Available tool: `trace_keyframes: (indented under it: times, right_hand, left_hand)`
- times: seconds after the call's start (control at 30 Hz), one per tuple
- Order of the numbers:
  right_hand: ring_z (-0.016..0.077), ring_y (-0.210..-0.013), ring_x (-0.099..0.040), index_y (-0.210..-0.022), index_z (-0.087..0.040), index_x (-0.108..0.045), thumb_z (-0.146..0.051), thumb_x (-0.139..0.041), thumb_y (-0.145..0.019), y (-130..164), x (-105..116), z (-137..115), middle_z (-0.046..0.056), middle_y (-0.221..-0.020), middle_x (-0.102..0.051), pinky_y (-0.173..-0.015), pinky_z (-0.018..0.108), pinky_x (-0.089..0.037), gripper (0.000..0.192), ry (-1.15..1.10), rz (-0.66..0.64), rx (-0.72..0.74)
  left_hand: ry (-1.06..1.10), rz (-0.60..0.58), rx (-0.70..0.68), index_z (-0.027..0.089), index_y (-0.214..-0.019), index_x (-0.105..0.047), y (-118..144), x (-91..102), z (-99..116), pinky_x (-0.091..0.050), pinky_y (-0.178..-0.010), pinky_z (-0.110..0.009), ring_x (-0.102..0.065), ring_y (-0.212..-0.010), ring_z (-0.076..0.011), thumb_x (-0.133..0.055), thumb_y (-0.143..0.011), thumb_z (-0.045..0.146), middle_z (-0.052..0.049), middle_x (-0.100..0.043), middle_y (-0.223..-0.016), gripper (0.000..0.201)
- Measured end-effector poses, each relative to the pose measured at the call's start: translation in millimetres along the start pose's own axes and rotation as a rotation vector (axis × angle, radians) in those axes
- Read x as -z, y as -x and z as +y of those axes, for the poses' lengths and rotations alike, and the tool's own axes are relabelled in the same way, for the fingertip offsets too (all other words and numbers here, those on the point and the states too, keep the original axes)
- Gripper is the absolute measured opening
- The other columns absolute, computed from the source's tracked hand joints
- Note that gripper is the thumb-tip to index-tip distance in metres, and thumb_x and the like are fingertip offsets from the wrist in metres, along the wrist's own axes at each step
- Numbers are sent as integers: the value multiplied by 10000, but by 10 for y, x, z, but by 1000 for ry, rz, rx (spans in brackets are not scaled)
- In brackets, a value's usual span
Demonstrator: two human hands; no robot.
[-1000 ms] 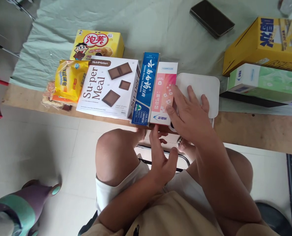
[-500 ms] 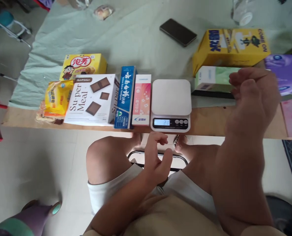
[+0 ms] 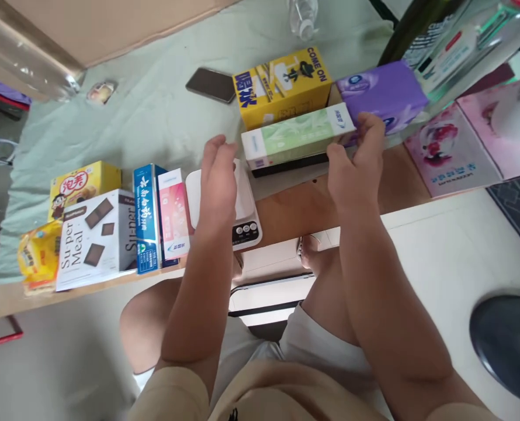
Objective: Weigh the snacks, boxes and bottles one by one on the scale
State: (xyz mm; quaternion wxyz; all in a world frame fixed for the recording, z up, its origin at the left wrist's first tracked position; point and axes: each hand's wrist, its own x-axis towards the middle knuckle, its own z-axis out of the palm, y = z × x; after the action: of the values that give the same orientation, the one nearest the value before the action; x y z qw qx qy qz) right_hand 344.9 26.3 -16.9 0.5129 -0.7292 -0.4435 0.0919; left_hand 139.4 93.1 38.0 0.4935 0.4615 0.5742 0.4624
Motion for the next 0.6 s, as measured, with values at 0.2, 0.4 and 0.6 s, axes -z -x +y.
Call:
trace_keyframes:
  times: [0.2,0.4,0.6]
  right_hand:
    - [335,-1444,-539,-1515,-331,-407,-515,-596,-966,-6,-82,81,132,-1503,-508,-1192,667,-487,609,-159,-72,-121]
    - [329,-1426,-559,-1548,-363,-429,-557,-524,-1008,97,-85,-81,118,-1509,-514,-1197,636,-520,583,-308,69,86]
    - [266,-1486,-567,-1519,-400,-420,-486,-564,-964,366,-196,-565,40,-1574,-532,-1237,526,-533,580,-649,-187,245]
  left_hand:
    - [71,-128,-8,289,-1366,-563,201,-245,-153,-292,-1402,-481,-426,-1627,-261,-659,-991,468,-39,-554,-1639,426]
    - [211,-101,-392,335,-1390,-549,453,-99,-88,-360,-1362,-453,-450,-1609,-271,-712,-916,698,-6,-556,-1609,619]
    - [164,-38,-263,432,-1451,-553,1218,708,-75,-401,-1336,-551,-374,-1645,-359,-802,-797,733,-11,-468,-1685,761]
